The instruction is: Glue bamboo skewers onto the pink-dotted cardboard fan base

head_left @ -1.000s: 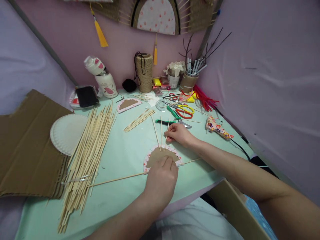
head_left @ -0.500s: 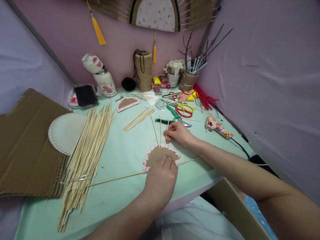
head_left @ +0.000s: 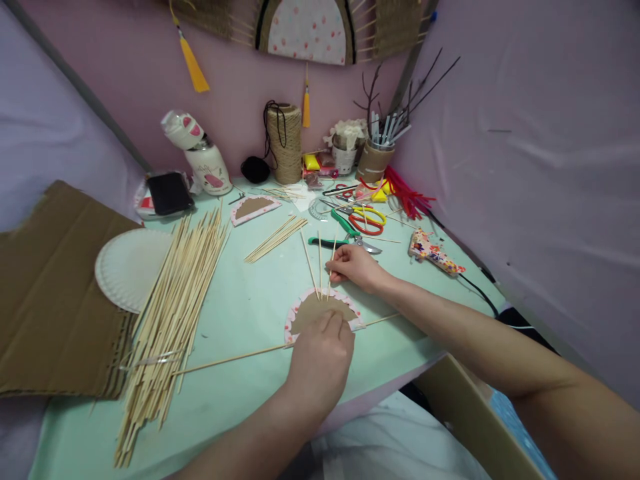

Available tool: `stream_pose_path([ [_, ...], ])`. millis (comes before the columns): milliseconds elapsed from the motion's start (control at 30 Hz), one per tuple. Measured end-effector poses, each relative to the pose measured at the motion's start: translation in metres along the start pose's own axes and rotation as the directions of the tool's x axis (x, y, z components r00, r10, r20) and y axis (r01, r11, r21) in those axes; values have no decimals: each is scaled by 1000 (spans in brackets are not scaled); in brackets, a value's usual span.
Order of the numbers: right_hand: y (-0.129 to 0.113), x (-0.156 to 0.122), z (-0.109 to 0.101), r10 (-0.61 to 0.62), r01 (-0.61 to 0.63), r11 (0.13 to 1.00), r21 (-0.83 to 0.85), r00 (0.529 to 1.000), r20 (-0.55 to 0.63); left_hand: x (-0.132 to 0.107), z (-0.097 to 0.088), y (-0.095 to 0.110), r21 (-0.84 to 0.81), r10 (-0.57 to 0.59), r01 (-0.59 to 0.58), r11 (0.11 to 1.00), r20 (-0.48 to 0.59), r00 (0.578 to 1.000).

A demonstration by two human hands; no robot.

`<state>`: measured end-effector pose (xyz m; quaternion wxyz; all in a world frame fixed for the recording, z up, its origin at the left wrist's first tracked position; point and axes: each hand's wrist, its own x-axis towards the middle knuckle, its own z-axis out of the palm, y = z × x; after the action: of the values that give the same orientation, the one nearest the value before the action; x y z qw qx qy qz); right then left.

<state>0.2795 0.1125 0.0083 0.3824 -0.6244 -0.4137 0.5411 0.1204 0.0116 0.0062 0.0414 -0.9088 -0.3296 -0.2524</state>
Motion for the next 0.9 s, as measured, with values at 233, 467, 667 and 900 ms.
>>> stream_pose_path([
  [233,-3,-2,1,3,-3,1000,3,1000,-8,-1,1,0,10,-7,6,1000,7,1000],
  [467,-1,-2,2,-2,3,1000,19,1000,-11,-3,4,-1,-21,-6,5,1000,-21,1000],
  [667,-2,-2,-1,15,-16,1000,21,1000,20,-3,4,-1,-25,1,-1,1000,-6,1000],
  [900,-5,-6,-11,44,-43,999,-12,998,54,-2,3,-2,-32,13,-14,999,-47,999],
])
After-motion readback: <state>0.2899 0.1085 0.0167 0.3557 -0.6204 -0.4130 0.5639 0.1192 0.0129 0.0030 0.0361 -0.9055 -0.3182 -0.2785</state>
